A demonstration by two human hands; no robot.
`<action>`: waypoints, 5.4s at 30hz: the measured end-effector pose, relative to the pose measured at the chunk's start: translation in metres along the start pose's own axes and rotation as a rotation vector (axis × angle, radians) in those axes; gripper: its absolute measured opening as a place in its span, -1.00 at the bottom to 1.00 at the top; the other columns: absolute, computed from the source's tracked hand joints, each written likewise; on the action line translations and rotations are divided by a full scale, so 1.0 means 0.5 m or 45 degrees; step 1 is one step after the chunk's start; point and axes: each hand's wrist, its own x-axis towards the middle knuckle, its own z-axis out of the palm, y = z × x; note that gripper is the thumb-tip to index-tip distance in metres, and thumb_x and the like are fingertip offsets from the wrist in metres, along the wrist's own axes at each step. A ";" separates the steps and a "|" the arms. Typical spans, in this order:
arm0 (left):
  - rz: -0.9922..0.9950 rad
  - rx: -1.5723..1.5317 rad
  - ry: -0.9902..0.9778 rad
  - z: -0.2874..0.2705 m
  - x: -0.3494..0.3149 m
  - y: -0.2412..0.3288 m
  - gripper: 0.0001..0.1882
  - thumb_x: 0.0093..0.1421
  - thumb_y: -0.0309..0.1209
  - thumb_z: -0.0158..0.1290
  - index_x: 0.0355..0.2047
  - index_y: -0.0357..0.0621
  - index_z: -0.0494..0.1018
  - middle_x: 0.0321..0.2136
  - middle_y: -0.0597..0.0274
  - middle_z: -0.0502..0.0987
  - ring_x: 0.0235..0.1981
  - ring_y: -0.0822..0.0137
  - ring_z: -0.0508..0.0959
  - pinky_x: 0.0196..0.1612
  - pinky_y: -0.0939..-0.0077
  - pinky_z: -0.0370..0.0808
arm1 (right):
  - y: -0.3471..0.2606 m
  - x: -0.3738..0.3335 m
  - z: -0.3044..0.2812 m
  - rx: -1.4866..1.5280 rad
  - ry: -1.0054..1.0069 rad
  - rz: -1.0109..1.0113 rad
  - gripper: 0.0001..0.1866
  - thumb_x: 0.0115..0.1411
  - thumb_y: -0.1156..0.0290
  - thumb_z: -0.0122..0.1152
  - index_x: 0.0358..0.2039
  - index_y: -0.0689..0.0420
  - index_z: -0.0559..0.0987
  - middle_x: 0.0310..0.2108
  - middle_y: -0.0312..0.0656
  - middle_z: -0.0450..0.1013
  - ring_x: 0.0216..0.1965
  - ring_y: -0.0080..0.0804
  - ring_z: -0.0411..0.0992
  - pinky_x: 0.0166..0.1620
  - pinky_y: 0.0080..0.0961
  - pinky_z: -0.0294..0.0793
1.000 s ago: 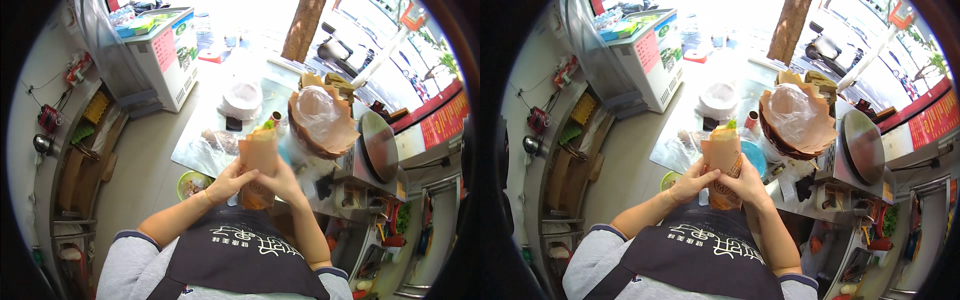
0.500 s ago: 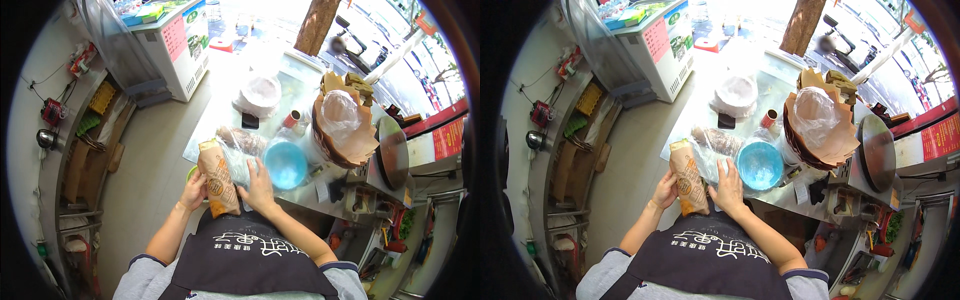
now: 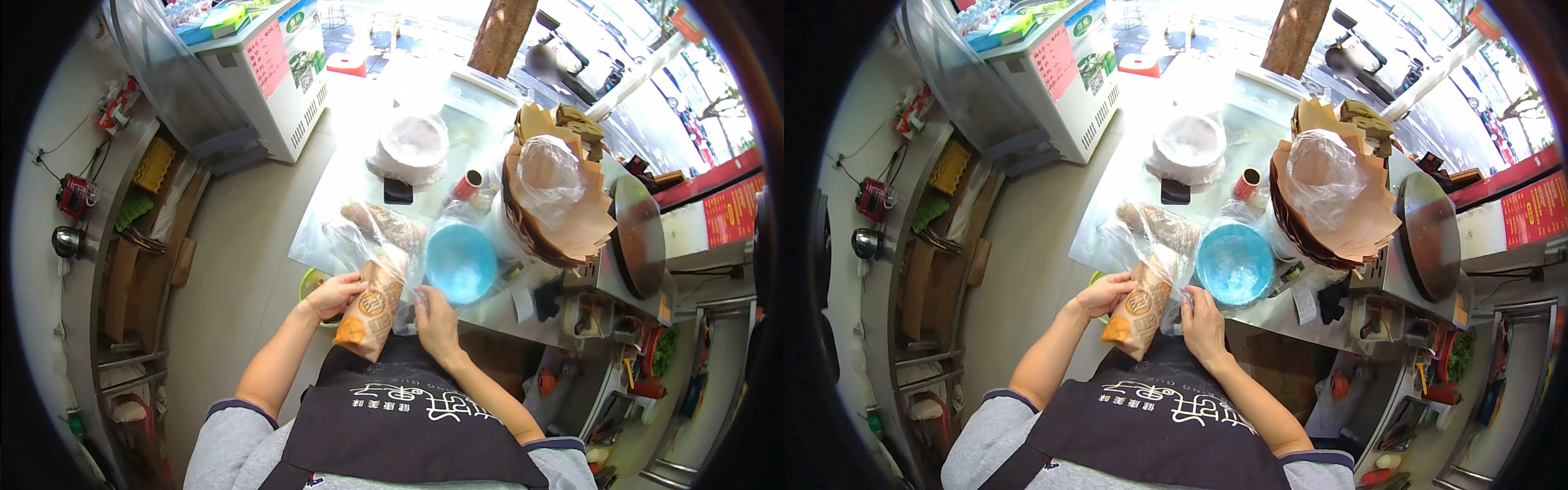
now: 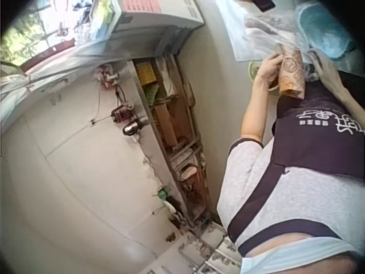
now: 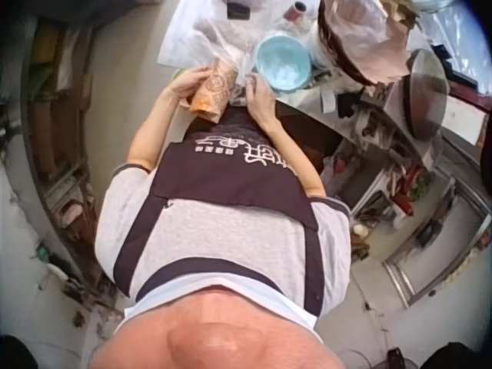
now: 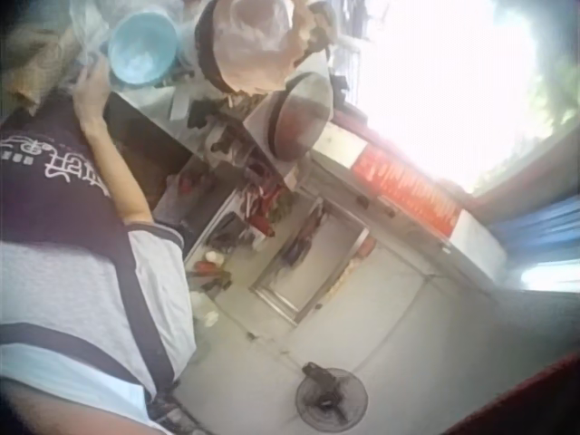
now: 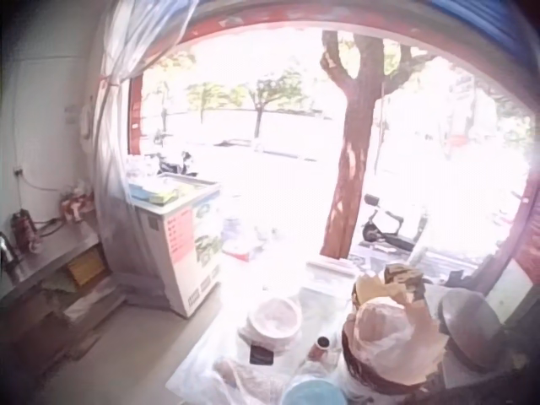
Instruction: The person assembles two wraps on a flat griddle by adding ham, lettuce, sauces, and crispy crackers, then folds and wraps them in paper and plastic. The person uses a spatula and tongs to handle the food and squeeze bottles to apply sauces.
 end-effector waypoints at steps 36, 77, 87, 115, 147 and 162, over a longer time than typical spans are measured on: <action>1.174 1.588 0.895 0.134 0.094 0.161 -0.42 0.05 -0.51 0.14 0.11 -0.27 0.27 -0.02 -0.01 0.43 0.02 0.07 0.45 0.03 0.34 0.41 | -0.044 0.007 -0.020 0.852 -0.157 0.187 -0.84 0.30 0.42 -0.05 -0.18 0.21 0.42 -0.45 -0.26 0.48 -0.43 -0.59 0.40 -0.29 -0.60 0.40; 0.839 1.435 -0.415 0.067 0.110 0.238 -0.36 0.19 -0.48 0.10 0.27 -0.11 0.15 -0.02 0.08 0.40 0.00 0.28 0.43 0.08 0.39 0.39 | -0.152 0.266 -0.026 -0.461 0.073 -1.007 -0.77 -0.01 0.52 0.17 -0.29 -0.01 0.57 -0.34 -0.25 0.40 -0.33 -0.30 0.50 -0.31 -0.45 0.54; 0.449 0.998 -0.352 0.081 0.135 0.238 -0.71 0.41 -0.19 -0.24 -0.32 -0.08 0.37 -0.66 0.54 0.18 -0.68 0.64 0.10 -0.61 0.68 0.07 | -0.061 0.250 0.015 0.222 0.069 -0.458 -0.68 0.21 0.35 0.14 -0.03 0.13 0.54 -0.13 -0.09 0.49 -0.19 -0.17 0.51 -0.11 -0.40 0.49; 1.229 2.066 -0.096 0.096 0.091 0.256 -0.93 -0.04 -0.64 0.05 -0.52 -0.22 0.44 -0.51 0.20 0.52 -0.39 0.26 0.55 -0.11 0.40 0.44 | -0.006 0.287 0.089 0.218 -0.212 -0.039 -0.60 0.24 0.07 -0.08 -0.22 0.10 0.60 -0.21 0.04 0.53 -0.13 0.00 0.47 -0.03 -0.18 0.39; 0.829 2.249 0.528 0.119 -0.013 0.181 -0.87 0.11 -0.64 0.10 -0.31 -0.32 0.42 -0.45 0.10 0.45 -0.43 0.25 0.49 -0.30 0.49 0.44 | 0.060 0.313 0.004 1.120 -0.160 0.036 -0.84 0.06 0.43 0.17 -0.35 0.22 0.51 -0.59 -0.29 0.40 -0.57 -0.58 0.31 -0.46 -0.57 0.33; 0.784 0.172 0.310 0.092 0.037 0.129 -0.82 0.36 -0.29 -0.08 -0.34 -0.09 0.39 -0.52 0.48 0.27 -0.45 0.59 0.28 -0.29 0.66 0.26 | 0.013 0.313 0.048 1.602 -0.322 0.054 -0.77 0.10 0.62 0.01 -0.19 0.24 0.46 -0.32 -0.23 0.46 -0.30 -0.59 0.40 -0.28 -0.66 0.40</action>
